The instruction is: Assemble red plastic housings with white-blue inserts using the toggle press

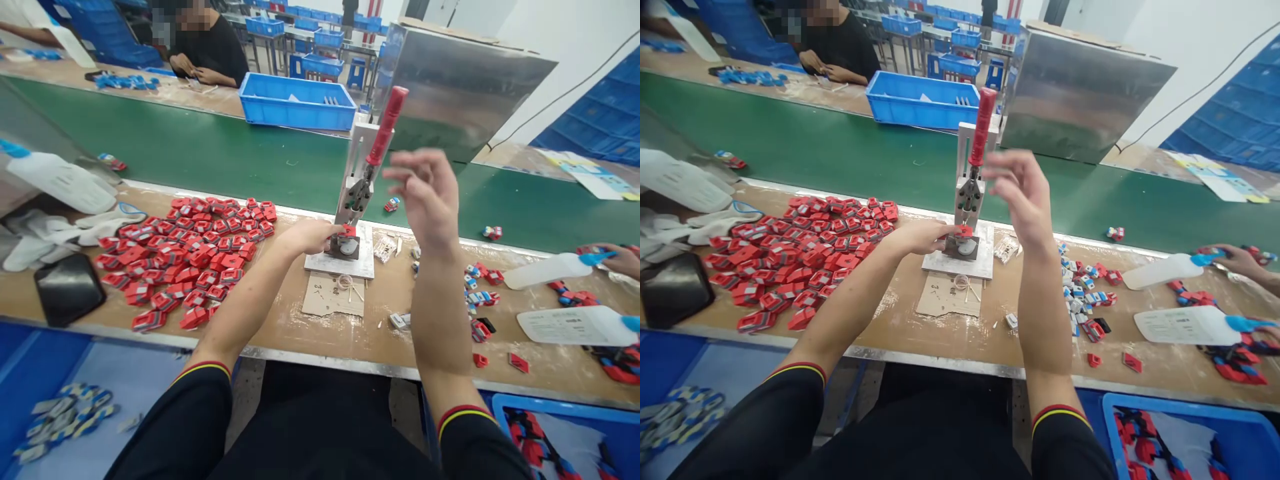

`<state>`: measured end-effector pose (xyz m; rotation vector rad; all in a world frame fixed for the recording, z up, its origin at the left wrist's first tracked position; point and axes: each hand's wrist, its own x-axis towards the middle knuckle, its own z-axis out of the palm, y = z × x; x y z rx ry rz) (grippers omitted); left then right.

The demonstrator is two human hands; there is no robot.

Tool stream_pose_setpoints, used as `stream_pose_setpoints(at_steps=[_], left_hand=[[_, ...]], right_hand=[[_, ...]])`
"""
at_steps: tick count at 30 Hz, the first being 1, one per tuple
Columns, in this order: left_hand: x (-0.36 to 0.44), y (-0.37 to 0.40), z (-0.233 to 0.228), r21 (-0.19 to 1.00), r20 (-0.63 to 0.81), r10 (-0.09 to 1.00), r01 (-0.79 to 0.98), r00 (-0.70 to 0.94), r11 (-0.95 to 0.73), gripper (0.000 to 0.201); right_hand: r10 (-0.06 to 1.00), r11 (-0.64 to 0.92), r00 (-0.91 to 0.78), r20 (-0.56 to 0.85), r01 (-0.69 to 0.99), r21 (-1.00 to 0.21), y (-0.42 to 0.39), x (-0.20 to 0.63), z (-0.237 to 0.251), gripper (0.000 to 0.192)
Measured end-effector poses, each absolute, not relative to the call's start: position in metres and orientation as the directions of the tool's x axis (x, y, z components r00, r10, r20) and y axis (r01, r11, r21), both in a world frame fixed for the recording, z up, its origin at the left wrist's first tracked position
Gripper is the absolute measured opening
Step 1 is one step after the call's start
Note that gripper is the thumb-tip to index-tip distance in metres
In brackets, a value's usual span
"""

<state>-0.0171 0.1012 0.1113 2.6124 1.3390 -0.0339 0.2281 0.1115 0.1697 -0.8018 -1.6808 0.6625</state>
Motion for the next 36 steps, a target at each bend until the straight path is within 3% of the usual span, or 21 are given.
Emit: stream_pose_setpoints(at_steps=[2, 3, 5, 7, 10, 14, 17, 20, 24, 27, 29, 33, 36], left_hand=[[-0.019, 0.102, 0.111, 0.182, -0.11, 0.792, 0.796, 0.6, -0.578, 0.07], [-0.019, 0.103, 0.111, 0.183, -0.114, 0.79, 0.794, 0.602, -0.579, 0.071], [-0.02, 0.103, 0.111, 0.179, -0.123, 0.791, 0.798, 0.599, -0.576, 0.072], [-0.019, 0.103, 0.112, 0.178, -0.124, 0.8, 0.806, 0.588, -0.565, 0.071], [-0.022, 0.102, 0.111, 0.214, -0.107, 0.803, 0.803, 0.586, -0.557, 0.067], [-0.044, 0.096, 0.099, 0.474, 0.041, 0.83, 0.72, 0.557, -0.507, 0.065], [-0.063, 0.094, 0.082, 0.737, 0.208, 0.859, 0.502, 0.468, -0.453, 0.059], [-0.069, 0.099, 0.066, 0.898, 0.289, 0.892, 0.224, 0.348, -0.378, 0.049], [-0.055, 0.111, 0.058, 0.932, 0.359, 0.909, -0.129, 0.214, -0.337, 0.053], [-0.046, 0.117, 0.058, 0.891, 0.372, 0.901, -0.357, 0.223, -0.28, 0.055], [-0.044, 0.12, 0.057, 0.87, 0.339, 0.905, -0.452, 0.257, -0.197, 0.055], [-0.047, 0.123, 0.054, 0.853, 0.239, 0.933, -0.517, 0.269, -0.07, 0.054], [-0.047, 0.124, 0.054, 0.837, 0.187, 0.948, -0.547, 0.257, -0.017, 0.06]], right_hand=[[0.855, 0.518, -0.152, 0.496, 0.298, -0.802, 0.108, 0.241, 0.124, 0.015], [0.908, 0.419, -0.155, 0.39, 0.38, -0.825, 0.108, 0.243, 0.103, 0.016], [0.962, 0.267, -0.174, 0.21, 0.455, -0.849, 0.112, 0.235, 0.069, 0.037], [0.97, 0.211, -0.206, 0.132, 0.432, -0.877, 0.119, 0.218, 0.049, 0.046], [0.964, 0.198, -0.238, 0.118, 0.349, -0.916, 0.129, 0.202, 0.039, 0.041], [0.97, 0.142, -0.227, 0.09, 0.224, -0.964, 0.123, 0.219, 0.036, 0.046], [0.97, 0.071, -0.24, 0.044, 0.107, -0.992, 0.106, 0.243, 0.034, 0.051], [0.968, -0.001, -0.25, 0.001, -0.005, -1.0, 0.09, 0.259, 0.037, 0.053], [0.969, -0.083, -0.246, -0.026, -0.225, -0.971, 0.073, 0.265, 0.049, 0.044], [0.966, -0.169, -0.25, -0.059, -0.447, -0.878, 0.062, 0.265, 0.058, 0.035], [0.964, -0.198, -0.255, -0.076, -0.497, -0.845, 0.059, 0.267, 0.061, 0.034], [0.983, -0.101, -0.181, -0.033, -0.382, -0.919, 0.084, 0.287, 0.054, 0.037], [0.997, 0.065, -0.043, 0.061, 0.075, -0.995, 0.133, 0.303, 0.044, 0.038]])
